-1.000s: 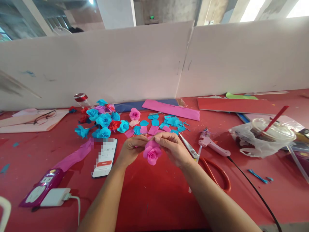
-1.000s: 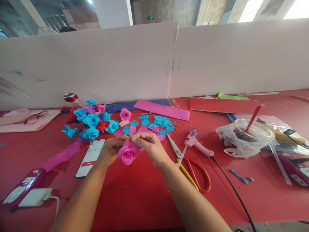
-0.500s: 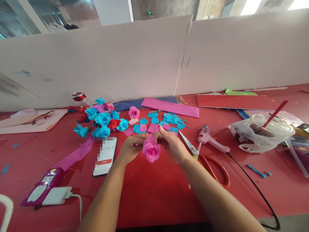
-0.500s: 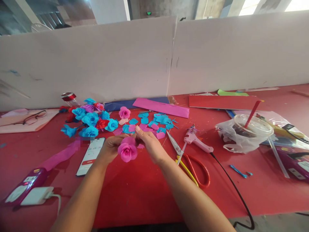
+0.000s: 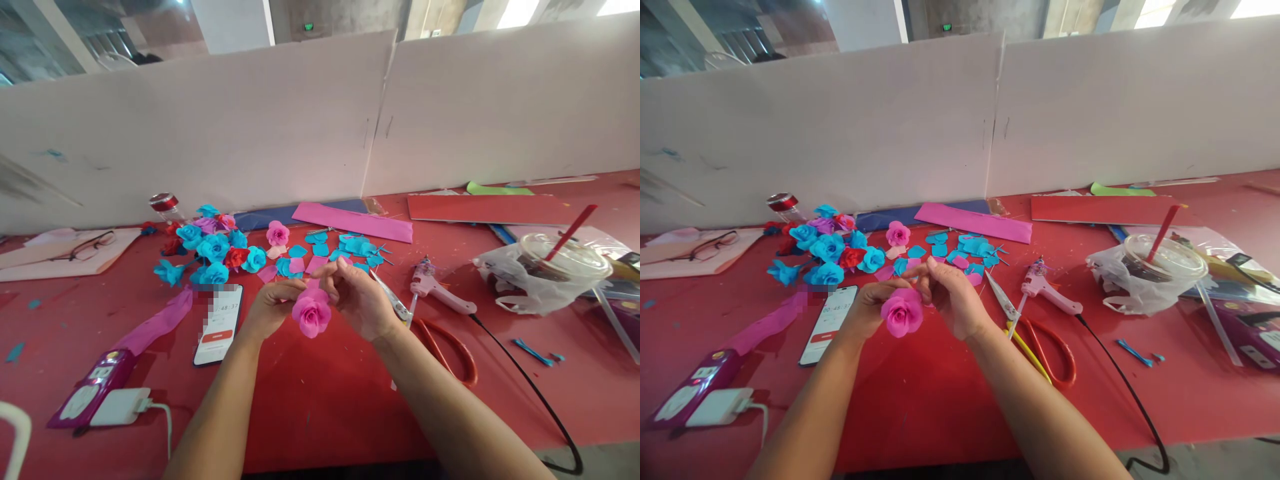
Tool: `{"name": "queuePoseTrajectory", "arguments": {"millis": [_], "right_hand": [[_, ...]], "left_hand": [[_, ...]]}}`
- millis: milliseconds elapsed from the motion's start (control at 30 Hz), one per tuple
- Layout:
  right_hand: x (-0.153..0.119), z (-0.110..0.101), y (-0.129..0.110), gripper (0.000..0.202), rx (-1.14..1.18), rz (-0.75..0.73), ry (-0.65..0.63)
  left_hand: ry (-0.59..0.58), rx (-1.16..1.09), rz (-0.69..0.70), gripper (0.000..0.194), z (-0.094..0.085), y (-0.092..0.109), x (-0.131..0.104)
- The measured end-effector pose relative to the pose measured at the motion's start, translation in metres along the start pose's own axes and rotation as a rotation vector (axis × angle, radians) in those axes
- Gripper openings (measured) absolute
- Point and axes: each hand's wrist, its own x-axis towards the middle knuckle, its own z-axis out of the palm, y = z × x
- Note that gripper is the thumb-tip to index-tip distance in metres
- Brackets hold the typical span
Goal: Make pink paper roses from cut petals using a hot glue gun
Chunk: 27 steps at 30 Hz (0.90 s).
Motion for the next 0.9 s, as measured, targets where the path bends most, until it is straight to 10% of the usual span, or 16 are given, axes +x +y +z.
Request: {"name": "queuePoseTrajectory", "arguments": {"millis": [433,900], "right_hand": [[0.0027,-0.0033,0.0029,0.045,0.094,-0.005,0.033],[0.0015,-0.0048,0.0003,0.059,-0.121,0.099,0.029]], "left_hand": [[0.160,0.017,-0.074,0.014,-0.0021,-0.0100,-0.0028],[0.005,0.019,-0.159,0.008,0.0043,-0.0016,0.0006]]}}
